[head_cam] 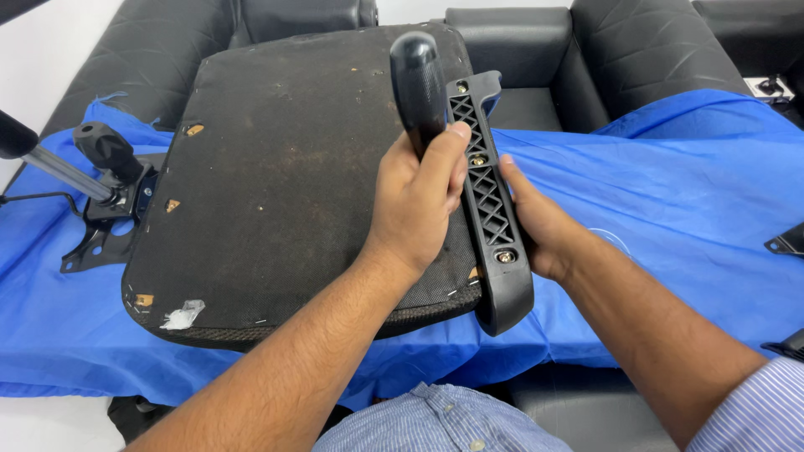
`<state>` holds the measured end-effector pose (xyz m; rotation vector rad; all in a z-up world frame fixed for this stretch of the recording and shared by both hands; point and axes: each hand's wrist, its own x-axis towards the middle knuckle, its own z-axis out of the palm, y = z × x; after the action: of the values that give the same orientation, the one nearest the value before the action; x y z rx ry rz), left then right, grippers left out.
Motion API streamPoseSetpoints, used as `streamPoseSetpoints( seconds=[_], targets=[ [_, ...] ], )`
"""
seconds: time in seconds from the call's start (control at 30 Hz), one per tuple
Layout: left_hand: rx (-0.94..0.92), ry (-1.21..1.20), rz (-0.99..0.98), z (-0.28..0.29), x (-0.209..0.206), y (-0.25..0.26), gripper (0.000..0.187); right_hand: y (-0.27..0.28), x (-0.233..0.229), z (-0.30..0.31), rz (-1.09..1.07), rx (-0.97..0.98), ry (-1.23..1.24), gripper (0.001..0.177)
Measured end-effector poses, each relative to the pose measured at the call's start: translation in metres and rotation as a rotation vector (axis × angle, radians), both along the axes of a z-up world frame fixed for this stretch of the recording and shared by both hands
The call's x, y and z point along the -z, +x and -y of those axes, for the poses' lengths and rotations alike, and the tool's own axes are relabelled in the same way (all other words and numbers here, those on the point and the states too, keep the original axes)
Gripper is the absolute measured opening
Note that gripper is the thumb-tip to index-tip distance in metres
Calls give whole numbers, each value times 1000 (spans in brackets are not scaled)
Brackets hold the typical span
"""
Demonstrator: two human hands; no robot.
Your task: The person uses a screwdriver to tighten screws into a black plastic bracket attached to a chair seat. They repeatedly turn the screwdriver to secure the bracket, then place the tool on the seat and adjust the seat edge with both hands.
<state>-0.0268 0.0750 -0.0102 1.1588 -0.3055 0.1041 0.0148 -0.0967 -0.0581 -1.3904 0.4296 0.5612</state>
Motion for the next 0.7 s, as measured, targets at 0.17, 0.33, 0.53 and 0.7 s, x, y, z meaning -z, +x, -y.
streamPoseSetpoints(
  seconds=[0.17, 0.33, 0.53, 0.7],
  targets=[
    [-125, 26, 143, 1, 4, 12, 27, -15, -2, 26, 74, 142, -111, 53],
    [-265, 121, 109, -10, 9, 9, 33, -57, 6, 35, 412, 72, -338, 43],
    [-231, 127, 61, -10, 16, -1, 33, -124, 0, 7, 724, -20, -807, 72],
    [-182, 144, 66, -3, 20, 0, 38, -126, -13, -13, 761, 2, -996, 60]
  ],
)
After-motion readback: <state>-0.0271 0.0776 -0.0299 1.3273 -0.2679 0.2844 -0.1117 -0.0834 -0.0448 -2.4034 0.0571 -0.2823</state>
